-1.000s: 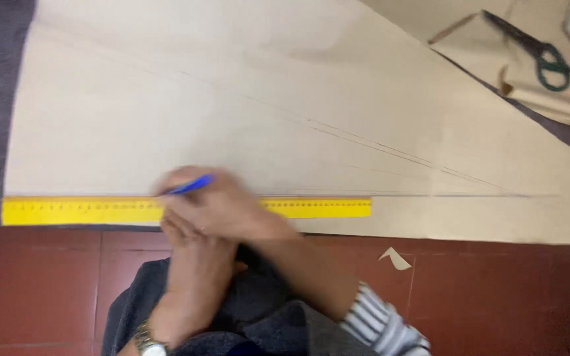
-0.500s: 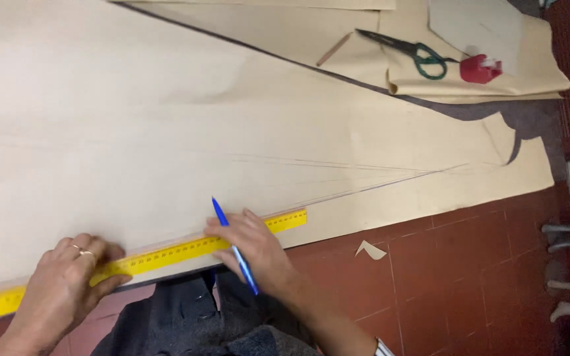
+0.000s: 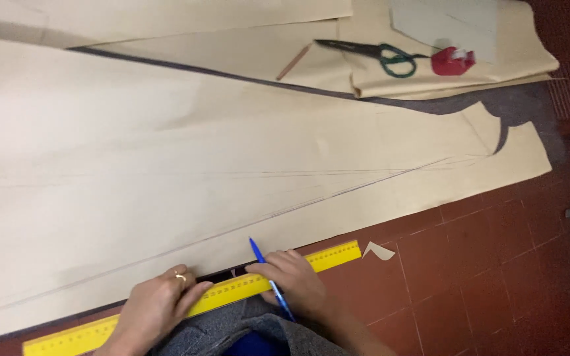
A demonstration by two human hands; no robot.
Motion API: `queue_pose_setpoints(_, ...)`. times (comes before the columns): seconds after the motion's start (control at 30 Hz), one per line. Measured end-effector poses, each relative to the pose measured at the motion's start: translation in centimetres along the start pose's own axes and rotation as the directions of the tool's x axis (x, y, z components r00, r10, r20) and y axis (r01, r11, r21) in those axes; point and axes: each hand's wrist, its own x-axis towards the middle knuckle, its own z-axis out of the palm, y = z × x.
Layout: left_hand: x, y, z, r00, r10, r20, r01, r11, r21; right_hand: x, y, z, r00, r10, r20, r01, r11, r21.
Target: The person is using a ruler and a pen to draw lines and mark measurements on pattern paper to create a garment template.
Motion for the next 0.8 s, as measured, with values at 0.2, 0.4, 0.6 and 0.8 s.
queue_pose_setpoints(0.2, 4.7, 6.3, -0.2, 0.996, 0.076, -0.044, -0.078, 0.996, -0.048, -5.4, 4.6, -5.3, 0.986, 0.145, -0.078, -0.144, 0.989, 0.014)
queue_pose_setpoints(0.4, 9.7, 10.7, 0.5, 0.933, 0.303, -0.196, -0.305, 0.952, 0.018, -10.5, 10.0, -9.4, 0.95, 0.293, -0.106, -0.29, 0.956, 0.046)
queue_pose_setpoints(0.6, 13.1, 16.2, 4.6, 0.944, 0.273, -0.187, -0.271, 0.962, 0.037, -12.9, 15.3, -13.7, 0.977, 0.165, -0.137, -0.165, 0.986, 0.01)
queue_pose_setpoints(0.8, 13.6, 22.1, 5.0, 0.724, 0.462, -0.512, -0.541, 0.841, -0.006, -14.1, 17.4, -16.2, 0.968, 0.202, -0.15, -0.203, 0.979, 0.011)
